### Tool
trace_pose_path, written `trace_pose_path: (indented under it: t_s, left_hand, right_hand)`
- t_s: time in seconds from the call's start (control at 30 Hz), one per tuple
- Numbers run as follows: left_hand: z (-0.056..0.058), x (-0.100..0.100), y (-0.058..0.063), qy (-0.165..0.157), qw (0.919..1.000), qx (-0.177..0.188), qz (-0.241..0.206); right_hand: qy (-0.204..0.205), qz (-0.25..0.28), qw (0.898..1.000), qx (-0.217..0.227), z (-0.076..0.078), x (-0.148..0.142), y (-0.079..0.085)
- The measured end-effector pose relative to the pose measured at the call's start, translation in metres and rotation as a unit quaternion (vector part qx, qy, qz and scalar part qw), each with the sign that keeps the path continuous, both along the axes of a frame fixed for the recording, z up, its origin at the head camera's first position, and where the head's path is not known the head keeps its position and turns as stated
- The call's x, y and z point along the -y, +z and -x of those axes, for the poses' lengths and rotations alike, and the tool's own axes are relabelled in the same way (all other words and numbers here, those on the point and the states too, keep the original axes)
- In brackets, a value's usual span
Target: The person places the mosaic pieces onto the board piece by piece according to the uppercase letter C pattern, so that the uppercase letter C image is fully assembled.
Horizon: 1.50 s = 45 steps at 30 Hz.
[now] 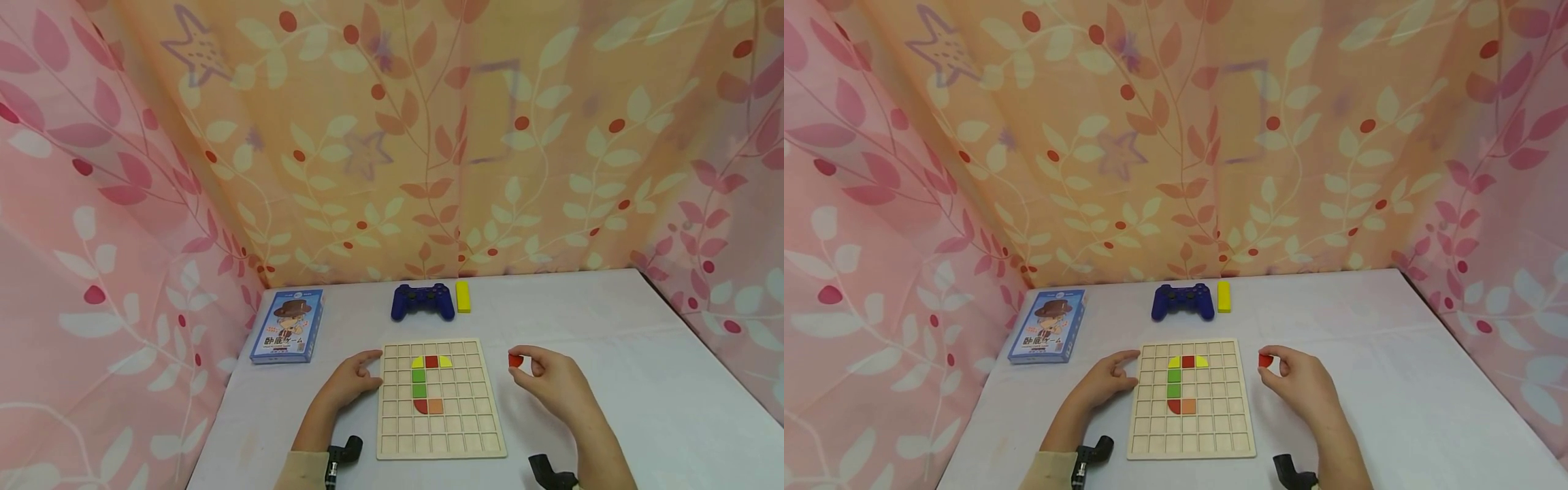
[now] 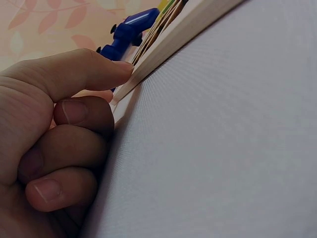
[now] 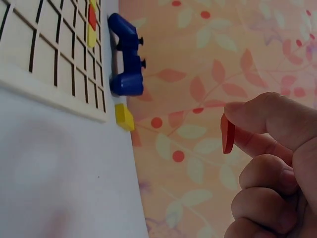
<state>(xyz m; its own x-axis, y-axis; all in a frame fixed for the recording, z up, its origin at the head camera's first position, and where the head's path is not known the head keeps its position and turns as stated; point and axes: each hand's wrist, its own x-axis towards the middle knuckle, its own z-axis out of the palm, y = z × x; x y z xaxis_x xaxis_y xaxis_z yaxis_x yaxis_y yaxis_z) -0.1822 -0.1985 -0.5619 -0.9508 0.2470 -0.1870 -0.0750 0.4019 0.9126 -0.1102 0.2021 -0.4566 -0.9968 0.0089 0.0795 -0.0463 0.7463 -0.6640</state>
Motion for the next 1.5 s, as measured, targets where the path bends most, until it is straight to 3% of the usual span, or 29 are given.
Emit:
trace_pose_path:
  t_s: [0.37,0.93,1.17,1.33,1.5]
  left_hand:
    - [-0.001,-0.001,-0.001,0.0,1.0,0.003,-0.001]
    - [-0.001,-0.002,-0.002,-0.009,0.9999,0.008,-0.002]
    - [0.001,-0.002,0.0,-0.015,0.9999,-0.007,0.0]
    - [0.002,-0.001,0.0,-0.019,0.9998,-0.007,-0.002]
    - [0.003,0.001,0.0,-0.012,0.9999,-0.006,0.0]
  right_hand:
    - [0.02,0.02,0.999,0.026,0.002,0.023,-0.002]
    - [0.06,0.034,0.996,0.049,0.003,0.058,-0.027]
    - [0.119,0.008,0.992,0.038,0.01,0.074,-0.035]
    - [0.163,-0.008,0.985,0.054,0.014,0.082,-0.048]
    - [0.188,-0.03,0.98,0.054,0.017,0.088,-0.059]
